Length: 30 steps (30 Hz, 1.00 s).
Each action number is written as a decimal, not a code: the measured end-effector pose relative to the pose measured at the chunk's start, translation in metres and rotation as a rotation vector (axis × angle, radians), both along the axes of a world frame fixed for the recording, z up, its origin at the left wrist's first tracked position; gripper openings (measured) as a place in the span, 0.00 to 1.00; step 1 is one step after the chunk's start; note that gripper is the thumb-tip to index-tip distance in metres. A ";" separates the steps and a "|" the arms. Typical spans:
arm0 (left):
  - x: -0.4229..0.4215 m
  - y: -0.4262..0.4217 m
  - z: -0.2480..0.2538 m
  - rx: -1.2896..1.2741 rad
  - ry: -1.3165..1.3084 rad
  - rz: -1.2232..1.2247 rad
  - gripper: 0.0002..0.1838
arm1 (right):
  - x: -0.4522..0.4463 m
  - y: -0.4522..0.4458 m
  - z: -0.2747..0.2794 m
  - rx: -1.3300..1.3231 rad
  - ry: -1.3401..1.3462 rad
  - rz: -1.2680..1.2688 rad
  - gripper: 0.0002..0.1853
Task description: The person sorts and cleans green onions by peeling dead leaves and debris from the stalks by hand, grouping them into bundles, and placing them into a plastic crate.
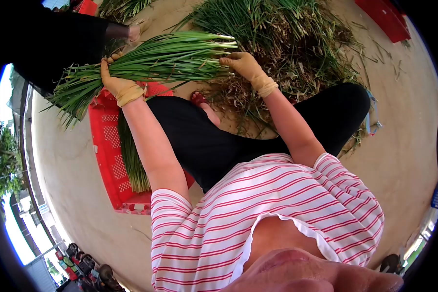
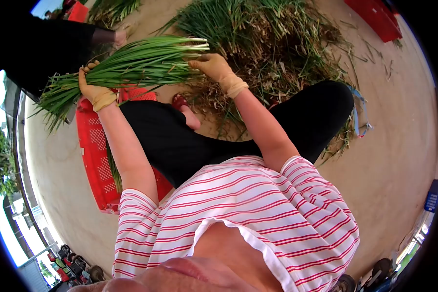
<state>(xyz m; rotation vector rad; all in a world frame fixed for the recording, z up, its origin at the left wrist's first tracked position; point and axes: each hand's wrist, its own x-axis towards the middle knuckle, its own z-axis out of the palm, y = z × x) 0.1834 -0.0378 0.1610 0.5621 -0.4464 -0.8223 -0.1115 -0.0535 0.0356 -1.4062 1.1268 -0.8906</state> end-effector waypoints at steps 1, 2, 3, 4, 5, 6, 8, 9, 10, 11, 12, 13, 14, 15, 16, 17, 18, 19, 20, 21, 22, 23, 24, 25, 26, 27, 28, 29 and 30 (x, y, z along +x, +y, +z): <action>0.000 -0.001 0.000 -0.004 -0.006 -0.004 0.10 | 0.013 0.002 -0.002 -0.190 0.065 -0.017 0.16; 0.000 -0.002 -0.002 -0.012 -0.018 -0.013 0.10 | 0.011 0.001 -0.004 -0.194 0.060 -0.020 0.16; 0.002 -0.003 -0.004 -0.021 -0.028 -0.018 0.10 | 0.007 0.004 0.010 0.007 -0.517 0.112 0.16; 0.002 -0.002 -0.004 -0.029 -0.020 -0.043 0.10 | 0.002 0.005 0.018 0.227 -1.085 0.250 0.15; 0.001 0.000 -0.004 -0.027 -0.019 -0.034 0.10 | -0.006 0.001 0.017 0.176 -1.108 0.300 0.15; -0.002 0.001 -0.001 -0.002 -0.018 -0.033 0.10 | -0.010 0.002 0.026 0.097 -0.825 0.248 0.14; -0.006 0.002 0.000 0.003 -0.037 -0.071 0.09 | -0.005 0.012 0.034 -0.053 -0.430 0.155 0.14; -0.006 -0.001 -0.002 -0.001 -0.032 -0.074 0.09 | 0.003 0.018 0.033 -0.122 -0.318 0.118 0.14; -0.006 -0.004 -0.003 0.005 -0.026 -0.079 0.09 | 0.008 0.020 0.028 -0.206 -0.209 0.081 0.16; -0.003 -0.004 -0.004 0.012 -0.023 -0.080 0.09 | 0.010 0.022 0.026 -0.209 -0.209 0.086 0.16; -0.014 -0.001 0.002 0.061 -0.029 0.009 0.07 | 0.013 0.027 0.029 -0.279 -0.086 0.019 0.18; -0.014 -0.002 0.000 0.059 -0.032 0.014 0.07 | 0.015 0.033 0.033 -0.349 0.038 -0.050 0.20; -0.014 -0.005 -0.002 0.095 -0.047 0.038 0.07 | 0.016 0.034 0.037 -0.537 0.266 -0.020 0.39; -0.016 -0.010 -0.004 0.131 -0.061 0.060 0.07 | 0.023 0.036 0.036 -0.538 0.265 -0.023 0.39; -0.023 -0.016 -0.008 0.153 -0.030 0.104 0.08 | 0.035 0.037 0.035 -0.672 0.378 -0.015 0.50; -0.030 -0.021 -0.013 0.149 -0.041 0.086 0.06 | 0.048 0.038 0.034 -0.804 0.493 -0.007 0.60; -0.040 -0.023 -0.017 0.203 -0.047 0.071 0.05 | 0.061 0.042 0.039 -0.795 0.528 0.037 0.69; -0.050 -0.026 -0.021 0.253 -0.053 0.058 0.05 | 0.075 0.044 0.039 -0.782 0.554 0.019 0.65; -0.058 -0.027 -0.025 0.283 -0.089 0.013 0.05 | 0.085 0.039 0.038 -0.797 0.569 -0.041 0.61; -0.062 -0.031 -0.033 0.311 -0.128 -0.033 0.06 | 0.093 0.029 0.034 -0.812 0.580 -0.104 0.57; -0.073 -0.035 -0.035 0.231 -0.100 -0.034 0.09 | 0.096 0.015 0.028 -0.715 0.504 -0.053 0.53; -0.080 -0.034 -0.038 0.275 -0.125 0.006 0.15 | 0.095 0.000 0.022 -0.619 0.430 0.001 0.48; -0.063 -0.047 -0.050 0.289 -0.259 -0.030 0.18 | 0.087 -0.005 0.028 -0.545 0.489 0.072 0.40; -0.057 -0.051 -0.053 0.310 -0.386 -0.068 0.21 | 0.077 -0.010 0.030 -0.542 0.499 0.074 0.40; -0.054 -0.054 -0.061 0.313 -0.377 -0.073 0.21 | 0.067 -0.016 0.033 -0.541 0.442 0.195 0.39; -0.060 -0.047 -0.046 0.355 -0.515 -0.180 0.21 | 0.058 -0.023 0.034 -0.539 0.382 0.314 0.39; -0.067 -0.040 -0.032 0.395 -0.655 -0.287 0.22 | 0.052 -0.030 0.034 -0.556 0.358 0.375 0.36; -0.076 -0.032 -0.023 0.398 -0.650 -0.290 0.22 | 0.048 -0.036 0.036 -0.508 0.377 0.437 0.35; -0.087 -0.024 -0.015 0.272 -0.631 -0.357 0.21 | 0.042 -0.040 0.044 -0.433 0.303 0.533 0.34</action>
